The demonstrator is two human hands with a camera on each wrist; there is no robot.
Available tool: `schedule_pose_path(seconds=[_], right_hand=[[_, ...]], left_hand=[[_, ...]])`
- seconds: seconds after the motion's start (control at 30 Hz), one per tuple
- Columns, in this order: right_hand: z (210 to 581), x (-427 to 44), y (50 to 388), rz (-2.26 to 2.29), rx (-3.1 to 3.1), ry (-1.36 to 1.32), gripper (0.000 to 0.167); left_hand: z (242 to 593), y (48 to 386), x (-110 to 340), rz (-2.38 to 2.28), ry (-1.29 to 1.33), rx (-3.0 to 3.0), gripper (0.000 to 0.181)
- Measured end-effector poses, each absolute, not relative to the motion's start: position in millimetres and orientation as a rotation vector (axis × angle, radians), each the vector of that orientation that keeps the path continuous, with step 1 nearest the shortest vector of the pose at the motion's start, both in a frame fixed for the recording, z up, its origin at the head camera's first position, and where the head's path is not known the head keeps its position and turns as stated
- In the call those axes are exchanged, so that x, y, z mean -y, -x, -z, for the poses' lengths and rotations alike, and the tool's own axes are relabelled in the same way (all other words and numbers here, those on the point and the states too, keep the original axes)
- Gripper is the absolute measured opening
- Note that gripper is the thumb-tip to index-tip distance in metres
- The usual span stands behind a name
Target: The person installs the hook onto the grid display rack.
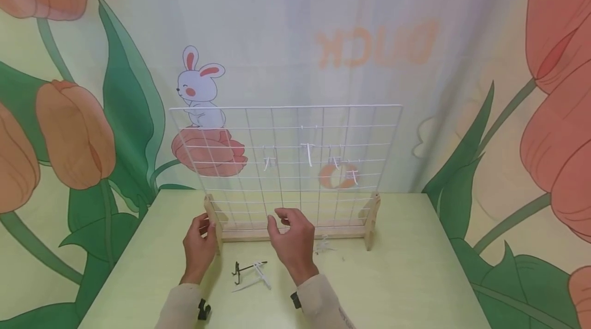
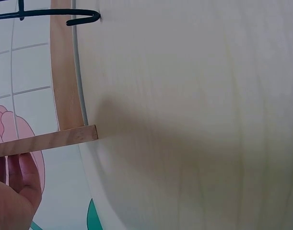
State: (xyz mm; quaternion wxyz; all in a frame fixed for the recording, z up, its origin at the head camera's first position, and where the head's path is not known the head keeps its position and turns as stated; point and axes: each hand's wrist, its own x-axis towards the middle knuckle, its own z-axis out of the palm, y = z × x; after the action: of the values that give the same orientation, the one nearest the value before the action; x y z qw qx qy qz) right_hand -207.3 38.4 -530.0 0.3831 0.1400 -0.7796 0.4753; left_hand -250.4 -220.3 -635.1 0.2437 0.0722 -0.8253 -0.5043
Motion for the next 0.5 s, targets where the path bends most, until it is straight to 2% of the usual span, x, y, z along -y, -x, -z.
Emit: schedule_pose_path(seconds=[0.5], right_hand=[[572.4, -31.9, 184.6, -1.35, 2.142, -0.319, 0.016]], left_hand=[[634.5, 249.5, 220.1, 1.386, -0.223, 2.272, 0.032]])
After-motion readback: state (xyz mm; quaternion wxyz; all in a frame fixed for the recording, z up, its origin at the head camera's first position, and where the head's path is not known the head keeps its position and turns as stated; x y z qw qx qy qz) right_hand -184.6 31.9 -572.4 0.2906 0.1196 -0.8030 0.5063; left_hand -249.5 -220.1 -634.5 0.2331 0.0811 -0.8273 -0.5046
